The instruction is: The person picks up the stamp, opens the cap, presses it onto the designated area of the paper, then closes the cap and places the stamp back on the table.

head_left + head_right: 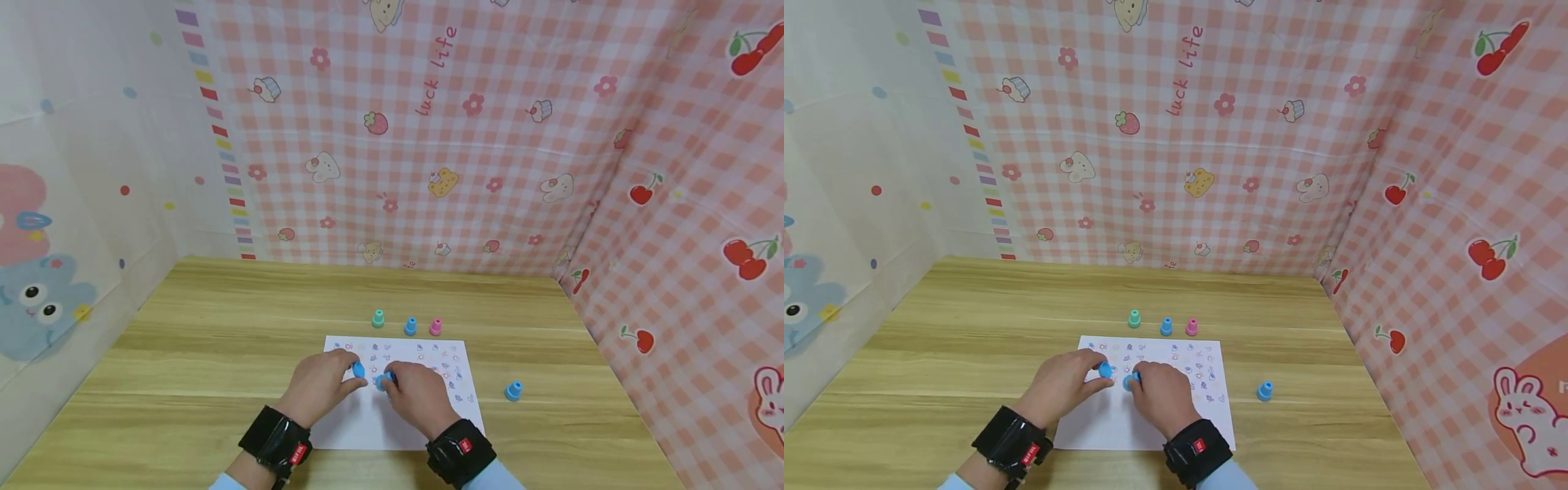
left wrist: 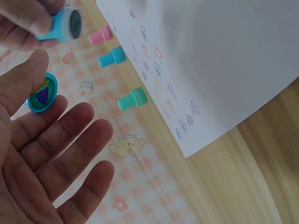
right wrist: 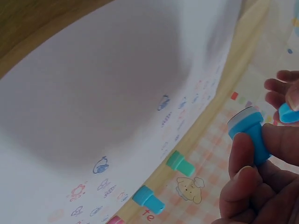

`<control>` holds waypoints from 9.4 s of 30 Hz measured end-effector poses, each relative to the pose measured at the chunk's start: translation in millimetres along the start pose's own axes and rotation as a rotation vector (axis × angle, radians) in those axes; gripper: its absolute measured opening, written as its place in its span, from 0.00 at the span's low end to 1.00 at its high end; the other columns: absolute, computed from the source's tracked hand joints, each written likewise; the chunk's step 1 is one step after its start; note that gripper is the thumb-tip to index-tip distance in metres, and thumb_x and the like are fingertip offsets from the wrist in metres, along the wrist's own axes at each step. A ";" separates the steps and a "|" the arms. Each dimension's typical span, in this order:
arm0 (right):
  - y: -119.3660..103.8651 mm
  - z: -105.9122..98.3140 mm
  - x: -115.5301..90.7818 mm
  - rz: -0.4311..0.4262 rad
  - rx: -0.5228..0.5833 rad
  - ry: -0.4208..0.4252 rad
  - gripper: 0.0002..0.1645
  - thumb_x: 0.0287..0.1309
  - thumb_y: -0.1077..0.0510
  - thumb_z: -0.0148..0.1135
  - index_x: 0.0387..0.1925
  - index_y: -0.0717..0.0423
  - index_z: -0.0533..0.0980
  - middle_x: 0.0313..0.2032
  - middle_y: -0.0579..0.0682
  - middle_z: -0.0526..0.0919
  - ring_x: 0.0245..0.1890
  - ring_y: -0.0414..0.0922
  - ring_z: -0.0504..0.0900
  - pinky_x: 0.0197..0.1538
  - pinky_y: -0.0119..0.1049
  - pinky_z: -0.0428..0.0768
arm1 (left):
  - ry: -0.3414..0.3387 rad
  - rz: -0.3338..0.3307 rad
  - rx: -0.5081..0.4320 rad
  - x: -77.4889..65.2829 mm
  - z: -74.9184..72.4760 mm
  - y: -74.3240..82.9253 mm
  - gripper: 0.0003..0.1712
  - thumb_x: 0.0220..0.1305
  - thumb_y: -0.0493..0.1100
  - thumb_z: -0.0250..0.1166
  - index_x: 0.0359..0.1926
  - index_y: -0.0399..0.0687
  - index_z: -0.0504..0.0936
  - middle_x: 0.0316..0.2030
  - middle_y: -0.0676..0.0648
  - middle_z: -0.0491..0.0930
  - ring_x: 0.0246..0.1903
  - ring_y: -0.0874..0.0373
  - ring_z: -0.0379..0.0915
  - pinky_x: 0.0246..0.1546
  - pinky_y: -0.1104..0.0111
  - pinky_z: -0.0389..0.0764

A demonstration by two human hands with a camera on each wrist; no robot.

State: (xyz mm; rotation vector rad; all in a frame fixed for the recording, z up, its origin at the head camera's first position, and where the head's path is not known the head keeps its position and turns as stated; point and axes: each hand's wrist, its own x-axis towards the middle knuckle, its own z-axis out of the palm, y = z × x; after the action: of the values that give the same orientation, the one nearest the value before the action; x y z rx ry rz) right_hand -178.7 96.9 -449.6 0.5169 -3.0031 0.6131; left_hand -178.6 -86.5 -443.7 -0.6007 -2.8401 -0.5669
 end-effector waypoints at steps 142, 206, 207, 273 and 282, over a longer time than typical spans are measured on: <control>-13.0 -10.3 6.7 0.021 0.405 -0.040 0.10 0.65 0.52 0.56 0.42 0.51 0.80 0.26 0.44 0.77 0.24 0.40 0.71 0.25 0.31 0.68 | 0.070 0.037 0.017 0.9 3.7 7.3 0.18 0.50 0.59 0.70 0.28 0.49 0.84 0.21 0.54 0.81 0.18 0.65 0.70 0.18 0.70 0.69; 129.6 -79.2 -4.0 0.310 -0.066 0.101 0.20 0.61 0.52 0.57 0.48 0.62 0.78 0.31 0.56 0.84 0.23 0.47 0.75 0.21 0.35 0.70 | -0.088 -0.067 0.029 -5.6 6.2 2.6 0.29 0.46 0.58 0.73 0.44 0.42 0.85 0.39 0.42 0.87 0.38 0.49 0.80 0.34 0.56 0.82; 134.5 -82.9 -5.5 0.310 -0.073 0.103 0.20 0.62 0.52 0.57 0.48 0.63 0.78 0.31 0.56 0.84 0.23 0.47 0.75 0.22 0.36 0.71 | -0.094 -0.070 0.037 -5.8 6.4 2.2 0.30 0.46 0.58 0.73 0.44 0.42 0.85 0.39 0.42 0.86 0.37 0.49 0.80 0.34 0.56 0.82; 184.2 -92.3 -10.0 0.367 -0.261 0.100 0.29 0.56 0.49 0.58 0.50 0.68 0.77 0.42 0.70 0.84 0.34 0.60 0.82 0.27 0.52 0.81 | -0.115 -0.077 0.038 -6.0 6.8 1.5 0.29 0.46 0.58 0.73 0.44 0.43 0.85 0.38 0.42 0.86 0.35 0.49 0.80 0.33 0.56 0.81; 152.4 -78.1 20.1 0.327 -0.245 0.117 0.28 0.58 0.48 0.58 0.51 0.66 0.77 0.45 0.68 0.84 0.41 0.62 0.81 0.39 0.59 0.80 | -0.112 -0.072 0.044 -7.6 6.9 1.4 0.29 0.46 0.59 0.72 0.44 0.43 0.85 0.37 0.42 0.86 0.35 0.49 0.79 0.33 0.55 0.81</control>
State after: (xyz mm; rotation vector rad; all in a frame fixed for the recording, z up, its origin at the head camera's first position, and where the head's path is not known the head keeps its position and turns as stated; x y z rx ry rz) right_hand -250.2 252.9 -432.8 -0.0229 -3.0090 0.2659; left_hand -171.9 -85.2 -451.5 -0.5410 -2.9813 -0.4964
